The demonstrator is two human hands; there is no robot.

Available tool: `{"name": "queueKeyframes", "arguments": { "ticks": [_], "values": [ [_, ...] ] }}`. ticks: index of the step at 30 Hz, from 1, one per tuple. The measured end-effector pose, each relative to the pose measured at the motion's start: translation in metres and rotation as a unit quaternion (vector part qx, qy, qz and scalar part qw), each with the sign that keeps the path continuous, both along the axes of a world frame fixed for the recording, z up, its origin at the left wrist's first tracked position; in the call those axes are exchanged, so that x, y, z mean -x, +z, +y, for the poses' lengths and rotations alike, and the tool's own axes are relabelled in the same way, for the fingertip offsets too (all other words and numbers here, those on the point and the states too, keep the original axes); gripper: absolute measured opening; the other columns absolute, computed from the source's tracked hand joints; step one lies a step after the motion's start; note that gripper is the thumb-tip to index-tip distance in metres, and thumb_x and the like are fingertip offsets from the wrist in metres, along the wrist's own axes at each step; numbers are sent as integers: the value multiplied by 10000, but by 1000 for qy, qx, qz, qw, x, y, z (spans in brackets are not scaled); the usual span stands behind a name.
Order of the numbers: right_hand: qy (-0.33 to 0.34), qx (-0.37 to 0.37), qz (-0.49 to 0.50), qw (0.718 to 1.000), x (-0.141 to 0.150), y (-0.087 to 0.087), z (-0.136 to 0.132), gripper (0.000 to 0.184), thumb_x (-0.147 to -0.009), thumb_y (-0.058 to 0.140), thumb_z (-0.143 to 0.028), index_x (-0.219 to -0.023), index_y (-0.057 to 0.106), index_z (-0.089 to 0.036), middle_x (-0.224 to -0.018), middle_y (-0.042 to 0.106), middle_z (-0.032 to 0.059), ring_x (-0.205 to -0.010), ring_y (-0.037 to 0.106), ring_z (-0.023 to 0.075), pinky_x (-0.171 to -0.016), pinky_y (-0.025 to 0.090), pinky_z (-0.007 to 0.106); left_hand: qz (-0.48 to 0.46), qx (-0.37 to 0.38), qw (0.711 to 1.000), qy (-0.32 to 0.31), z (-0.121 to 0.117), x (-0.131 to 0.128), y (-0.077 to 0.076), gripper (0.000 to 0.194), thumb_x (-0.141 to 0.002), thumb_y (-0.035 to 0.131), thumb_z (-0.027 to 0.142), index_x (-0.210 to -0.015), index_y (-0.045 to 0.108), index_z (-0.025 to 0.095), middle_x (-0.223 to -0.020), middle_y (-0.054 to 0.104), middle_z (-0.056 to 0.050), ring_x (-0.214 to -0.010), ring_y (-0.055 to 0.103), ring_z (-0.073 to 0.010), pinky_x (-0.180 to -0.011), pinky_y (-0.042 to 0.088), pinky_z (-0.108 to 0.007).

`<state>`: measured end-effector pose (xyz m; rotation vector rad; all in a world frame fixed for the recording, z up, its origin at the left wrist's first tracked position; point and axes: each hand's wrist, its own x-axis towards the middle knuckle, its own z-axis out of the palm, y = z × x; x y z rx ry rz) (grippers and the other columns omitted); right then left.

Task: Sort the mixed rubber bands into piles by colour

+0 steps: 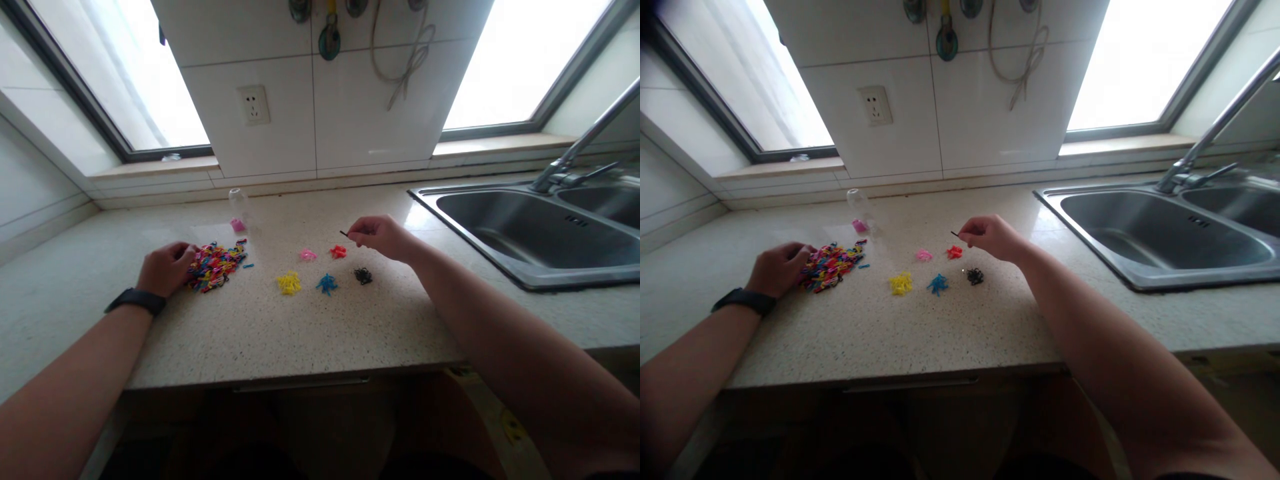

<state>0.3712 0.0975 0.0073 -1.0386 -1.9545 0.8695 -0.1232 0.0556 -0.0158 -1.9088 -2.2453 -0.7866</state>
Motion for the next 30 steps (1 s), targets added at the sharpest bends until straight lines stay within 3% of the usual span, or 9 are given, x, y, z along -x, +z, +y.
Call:
{"name": "queueKeyframes", "arguments": {
  "ticks": [18,30],
  "values": [
    [1,16,5,1000,2,0,-1,240,-783,723,-417,-838,709,-184,-668,651,14,-613,557,128,-572,442,288,-17,-5,1000,0,1,-2,0,384,-875,497,426,-1004,757,175,-915,753,-53,-852,669,-194,-725,449,-248],
    [3,16,51,999,10,18,-19,265,-768,740,-434,-848,701,-185,-685,630,11,-632,542,124,-570,439,284,12,17,1000,-1,1,2,-1,424,-905,463,474,-1044,739,183,-900,744,-63,-856,675,-210,-723,444,-265]
  ]
}}
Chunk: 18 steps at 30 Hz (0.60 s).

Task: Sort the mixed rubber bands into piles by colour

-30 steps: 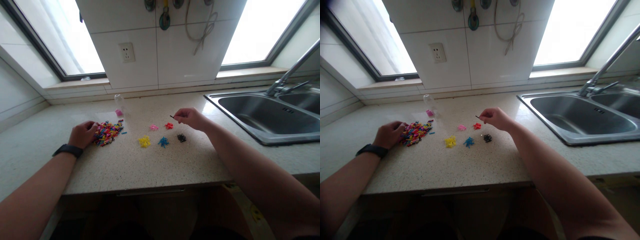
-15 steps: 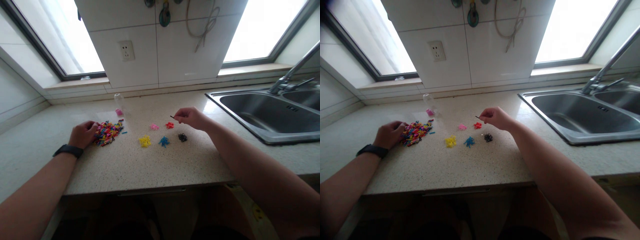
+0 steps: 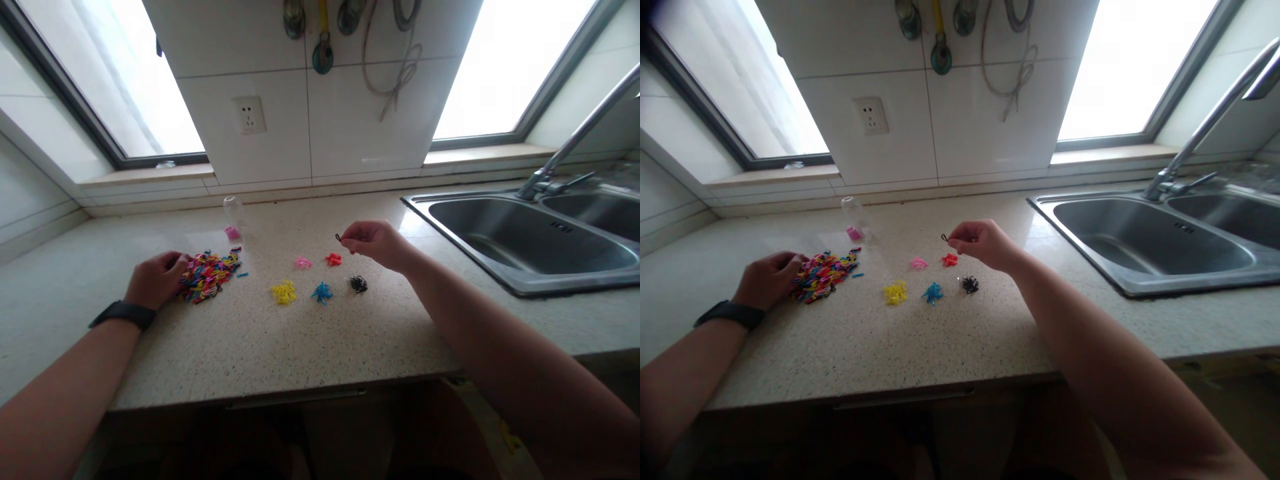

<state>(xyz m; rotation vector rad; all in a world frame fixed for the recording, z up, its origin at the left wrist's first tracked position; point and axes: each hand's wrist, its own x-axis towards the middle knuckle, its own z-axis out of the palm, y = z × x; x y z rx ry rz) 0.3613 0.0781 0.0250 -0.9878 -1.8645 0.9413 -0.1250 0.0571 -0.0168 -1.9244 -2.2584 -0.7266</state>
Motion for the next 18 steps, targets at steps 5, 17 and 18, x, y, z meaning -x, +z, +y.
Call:
{"name": "queueKeyframes", "arguments": {
  "ticks": [5,17,18],
  "values": [
    [31,8,11,999,3,1,-5,284,-746,763,-442,-837,691,-183,-735,640,16,-659,539,120,-592,452,285,-4,0,1000,8,-1,-1,1,410,-896,473,470,-1039,738,192,-899,746,-55,-853,678,-215,-730,455,-270],
    [57,24,69,996,12,16,-23,277,-683,812,-403,-772,670,-182,-674,613,-4,-615,518,104,-560,425,273,9,10,1000,7,-1,0,0,421,-904,459,492,-1039,738,208,-897,745,-56,-863,679,-226,-730,456,-285],
    [54,25,64,996,12,16,-24,285,-677,814,-416,-768,669,-188,-670,612,-6,-613,519,105,-564,432,275,10,7,1000,5,-1,1,0,421,-904,458,493,-1037,739,207,-896,744,-56,-865,680,-226,-734,457,-285]
  ]
}}
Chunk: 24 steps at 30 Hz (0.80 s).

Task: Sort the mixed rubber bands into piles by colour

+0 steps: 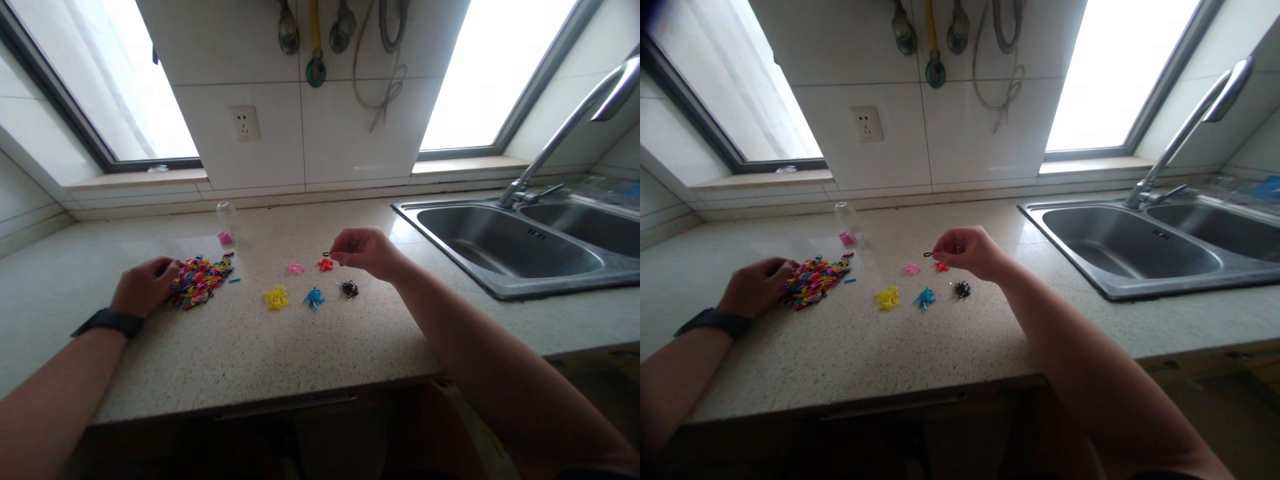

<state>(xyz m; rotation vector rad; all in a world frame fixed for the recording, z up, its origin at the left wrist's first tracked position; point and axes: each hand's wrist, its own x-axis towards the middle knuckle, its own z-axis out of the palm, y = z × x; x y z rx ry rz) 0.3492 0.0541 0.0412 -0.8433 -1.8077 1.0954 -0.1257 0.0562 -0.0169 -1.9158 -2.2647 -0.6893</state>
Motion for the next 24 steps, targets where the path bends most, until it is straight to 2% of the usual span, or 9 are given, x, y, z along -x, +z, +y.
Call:
{"name": "queueKeyframes", "arguments": {
  "ticks": [4,8,13,18,24],
  "values": [
    [-1,0,-15,1000,0,3,-2,318,-658,819,-461,-754,669,-199,-658,625,-9,-603,536,107,-582,463,281,-1,-6,1000,-5,-1,1,-1,424,-903,459,497,-1035,736,205,-898,747,-56,-866,685,-227,-749,462,-287],
    [33,1,-34,999,-7,9,-3,330,-668,814,-475,-779,694,-188,-710,674,12,-628,582,112,-605,484,276,-2,2,1000,-2,0,2,-2,435,-902,452,503,-1044,733,203,-907,748,-59,-865,688,-234,-746,467,-293],
    [83,-15,-186,979,-25,14,2,273,-754,756,-435,-850,756,-180,-666,673,4,-580,555,102,-530,421,245,12,2,1000,-2,2,4,-4,452,-903,438,515,-1052,731,206,-917,749,-66,-874,689,-247,-758,471,-304],
    [69,-7,-340,938,-43,3,17,232,-773,724,-373,-871,780,-171,-680,699,22,-577,562,115,-528,392,248,7,5,1000,-7,2,4,-4,442,-908,434,509,-1047,730,211,-921,749,-62,-864,687,-235,-751,467,-293],
    [56,23,-389,919,-47,-14,29,234,-761,714,-365,-867,785,-169,-686,715,31,-571,568,131,-533,387,255,26,17,999,-9,2,4,-4,456,-917,419,508,-1077,721,206,-914,750,-69,-845,685,-236,-727,455,-290]
  ]
}}
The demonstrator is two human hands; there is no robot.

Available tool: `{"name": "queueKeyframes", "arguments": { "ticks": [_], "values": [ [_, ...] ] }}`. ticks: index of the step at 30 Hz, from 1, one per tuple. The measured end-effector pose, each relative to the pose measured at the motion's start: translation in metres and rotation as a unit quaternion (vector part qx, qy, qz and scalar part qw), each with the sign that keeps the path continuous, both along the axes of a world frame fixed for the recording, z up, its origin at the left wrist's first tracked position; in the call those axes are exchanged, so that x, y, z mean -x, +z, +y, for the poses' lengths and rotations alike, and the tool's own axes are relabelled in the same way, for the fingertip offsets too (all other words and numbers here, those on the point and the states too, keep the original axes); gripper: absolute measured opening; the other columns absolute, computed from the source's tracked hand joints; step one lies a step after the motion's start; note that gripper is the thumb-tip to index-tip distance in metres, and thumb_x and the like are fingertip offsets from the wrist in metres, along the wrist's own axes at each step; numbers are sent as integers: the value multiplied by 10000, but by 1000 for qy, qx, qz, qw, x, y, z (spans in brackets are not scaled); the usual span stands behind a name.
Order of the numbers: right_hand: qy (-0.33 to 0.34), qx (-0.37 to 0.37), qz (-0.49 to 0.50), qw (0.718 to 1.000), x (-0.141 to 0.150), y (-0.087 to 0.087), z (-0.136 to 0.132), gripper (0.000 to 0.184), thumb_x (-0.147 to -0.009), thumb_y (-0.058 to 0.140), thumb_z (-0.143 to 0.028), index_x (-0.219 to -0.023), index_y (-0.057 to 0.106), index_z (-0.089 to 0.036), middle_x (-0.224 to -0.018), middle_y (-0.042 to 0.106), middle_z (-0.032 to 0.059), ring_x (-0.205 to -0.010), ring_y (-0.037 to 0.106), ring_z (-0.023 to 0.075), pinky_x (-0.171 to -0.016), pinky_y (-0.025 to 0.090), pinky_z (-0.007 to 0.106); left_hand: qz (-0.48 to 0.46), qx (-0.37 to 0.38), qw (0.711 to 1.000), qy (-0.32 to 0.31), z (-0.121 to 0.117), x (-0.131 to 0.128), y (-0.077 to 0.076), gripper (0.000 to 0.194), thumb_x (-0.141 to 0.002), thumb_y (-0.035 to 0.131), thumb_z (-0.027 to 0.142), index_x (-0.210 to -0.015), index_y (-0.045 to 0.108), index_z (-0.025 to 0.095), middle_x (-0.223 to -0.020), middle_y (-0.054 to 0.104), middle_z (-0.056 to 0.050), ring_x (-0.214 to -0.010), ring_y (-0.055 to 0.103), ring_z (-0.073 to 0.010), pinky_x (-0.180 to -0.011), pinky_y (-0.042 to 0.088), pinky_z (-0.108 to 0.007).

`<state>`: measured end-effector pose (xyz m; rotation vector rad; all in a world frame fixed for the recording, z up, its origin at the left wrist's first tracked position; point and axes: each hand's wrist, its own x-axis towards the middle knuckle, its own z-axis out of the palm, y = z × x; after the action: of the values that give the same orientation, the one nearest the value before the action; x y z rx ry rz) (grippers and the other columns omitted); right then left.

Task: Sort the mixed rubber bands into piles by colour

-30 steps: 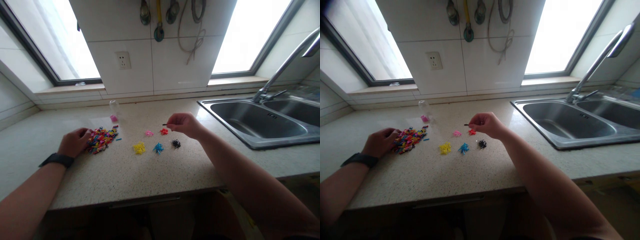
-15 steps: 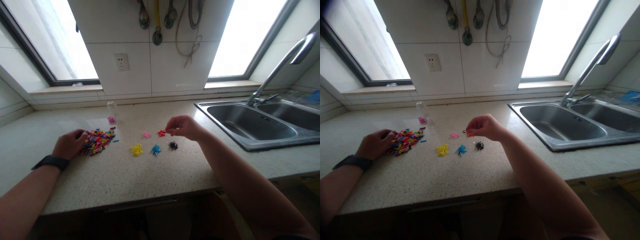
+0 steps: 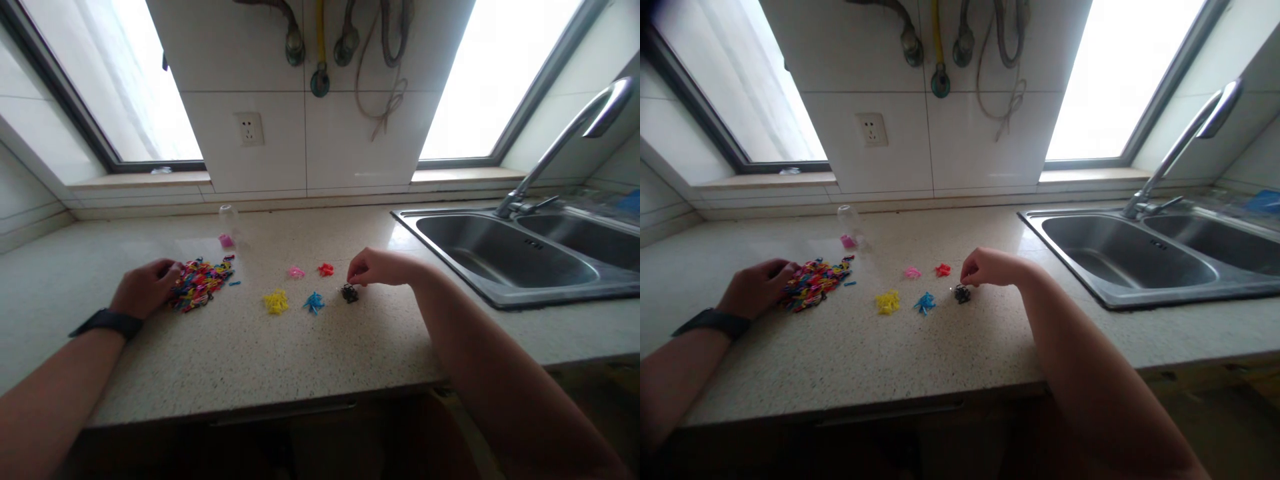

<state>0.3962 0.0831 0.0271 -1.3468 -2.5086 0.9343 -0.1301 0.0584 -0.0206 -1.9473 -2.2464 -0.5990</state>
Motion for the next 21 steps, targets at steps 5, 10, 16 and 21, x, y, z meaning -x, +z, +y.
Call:
{"name": "queueKeyframes", "arguments": {
  "ticks": [5,10,16,21],
  "values": [
    [8,9,7,1000,0,-3,3,267,-792,697,-412,-869,781,-171,-682,712,31,-568,556,128,-542,390,256,-5,-2,1000,-7,-1,-2,1,457,-915,425,510,-1083,718,202,-932,754,-74,-841,687,-232,-730,460,-288],
    [-36,-46,39,998,-4,0,8,331,-848,628,-475,-866,757,-171,-663,660,21,-550,495,121,-525,361,269,-12,-9,1000,-16,-5,-7,4,452,-918,422,496,-1064,723,193,-935,754,-79,-865,687,-234,-743,459,-287],
    [-76,-82,47,993,-21,-22,29,339,-865,597,-469,-891,728,-157,-691,664,42,-593,544,152,-563,413,295,2,-26,999,-18,-8,-9,8,451,-918,407,507,-1036,727,212,-871,751,-64,-796,688,-225,-681,446,-272],
    [-77,-86,34,993,-25,-37,38,320,-867,591,-432,-933,740,-156,-787,717,80,-682,598,191,-640,455,329,-9,-36,998,-57,-9,-12,16,404,-910,432,474,-999,723,209,-810,725,-50,-728,661,-207,-670,450,-271]
  ]
}}
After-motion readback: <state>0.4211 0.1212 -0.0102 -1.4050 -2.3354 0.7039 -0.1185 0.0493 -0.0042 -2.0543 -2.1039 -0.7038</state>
